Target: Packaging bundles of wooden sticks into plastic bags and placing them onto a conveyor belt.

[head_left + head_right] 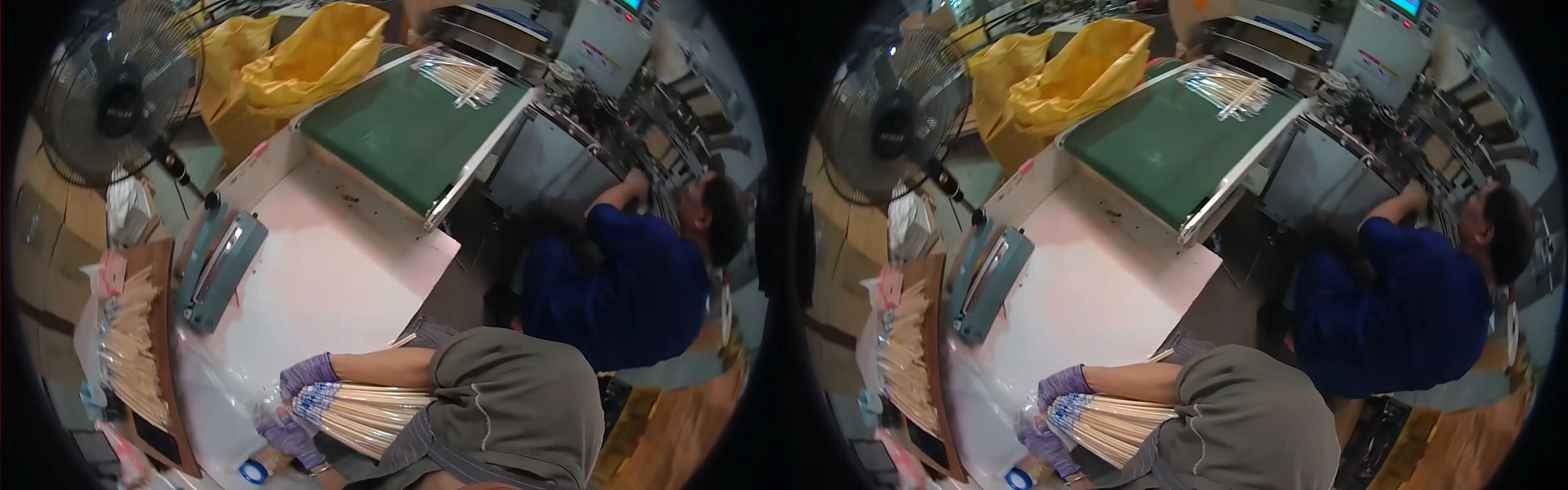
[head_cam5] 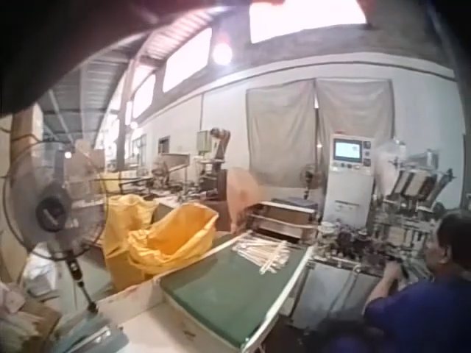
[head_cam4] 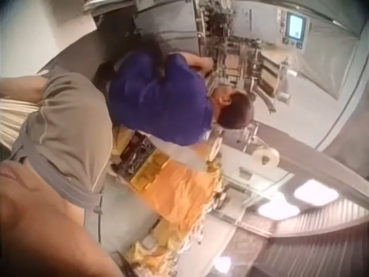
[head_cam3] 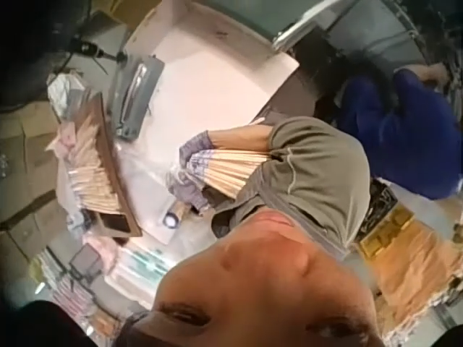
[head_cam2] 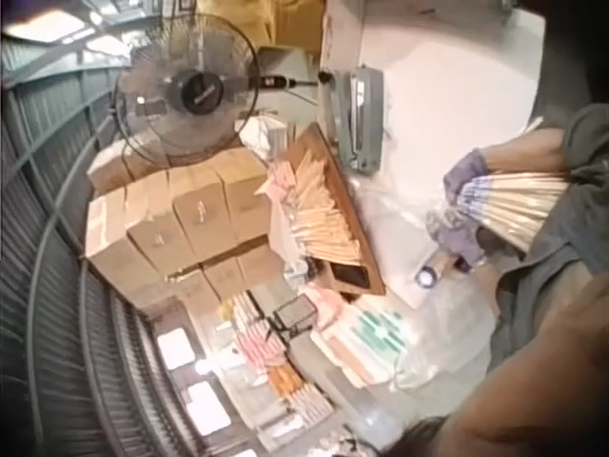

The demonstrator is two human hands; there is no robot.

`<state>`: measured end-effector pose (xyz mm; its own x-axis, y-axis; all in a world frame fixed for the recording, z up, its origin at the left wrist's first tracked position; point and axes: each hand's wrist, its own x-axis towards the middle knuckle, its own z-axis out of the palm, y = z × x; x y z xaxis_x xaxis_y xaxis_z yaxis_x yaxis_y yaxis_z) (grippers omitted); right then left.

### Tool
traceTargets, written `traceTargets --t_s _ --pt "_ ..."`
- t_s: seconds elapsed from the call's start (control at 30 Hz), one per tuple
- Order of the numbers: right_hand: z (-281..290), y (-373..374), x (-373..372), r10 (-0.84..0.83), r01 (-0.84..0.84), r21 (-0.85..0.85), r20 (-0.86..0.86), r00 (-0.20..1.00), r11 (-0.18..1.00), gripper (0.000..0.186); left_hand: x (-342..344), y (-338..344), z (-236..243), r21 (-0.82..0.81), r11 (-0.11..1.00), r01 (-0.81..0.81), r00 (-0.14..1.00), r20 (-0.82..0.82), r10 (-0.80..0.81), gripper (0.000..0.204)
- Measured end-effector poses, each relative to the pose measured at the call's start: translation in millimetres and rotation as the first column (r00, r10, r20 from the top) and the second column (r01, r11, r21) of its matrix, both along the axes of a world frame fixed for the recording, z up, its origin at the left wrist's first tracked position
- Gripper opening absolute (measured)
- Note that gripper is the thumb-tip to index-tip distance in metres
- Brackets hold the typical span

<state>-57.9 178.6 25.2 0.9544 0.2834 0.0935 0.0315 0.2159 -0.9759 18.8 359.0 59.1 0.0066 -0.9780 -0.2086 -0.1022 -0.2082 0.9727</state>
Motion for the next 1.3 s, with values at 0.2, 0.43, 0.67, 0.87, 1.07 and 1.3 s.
traceTargets --t_s 0.2,0.43,0.67,0.87,1.07,1.3 --pt "15 -53 -53 -0.226 0.223 0.086 0.017 0.974 0.971 0.016 -18 -7 24 -0.228 0.662 -0.714 0.06 0.922 0.382 0.062" --pt "23 0 -20 -0.126 0.141 0.188 -0.088 0.988 0.972 0.019 -79 -49 77 -0.065 0.89 -0.452 0.199 0.965 0.172 0.068" --pt "2 19 -10 -0.255 0.251 -0.049 -0.148 0.955 0.967 0.076 -119 -1 53 0.117 0.942 -0.314 0.335 0.942 -0.006 0.06" --pt "62 -20 -50 -0.336 0.318 -0.204 -0.058 0.94 0.926 0.096 -122 10 15 0.078 0.908 -0.412 0.585 0.787 0.198 0.055" --pt "13 -40 -86 -0.69 0.703 0.011 0.206 0.694 0.711 0.09 -101 -23 -15 0.023 0.893 -0.45 0.747 0.557 0.363 0.05" --pt "17 -97 -54 -0.79 0.79 -0.02 -0.016 0.613 0.613 0.034 -112 -31 -48 0.078 0.851 -0.519 0.844 0.203 0.496 0.045"
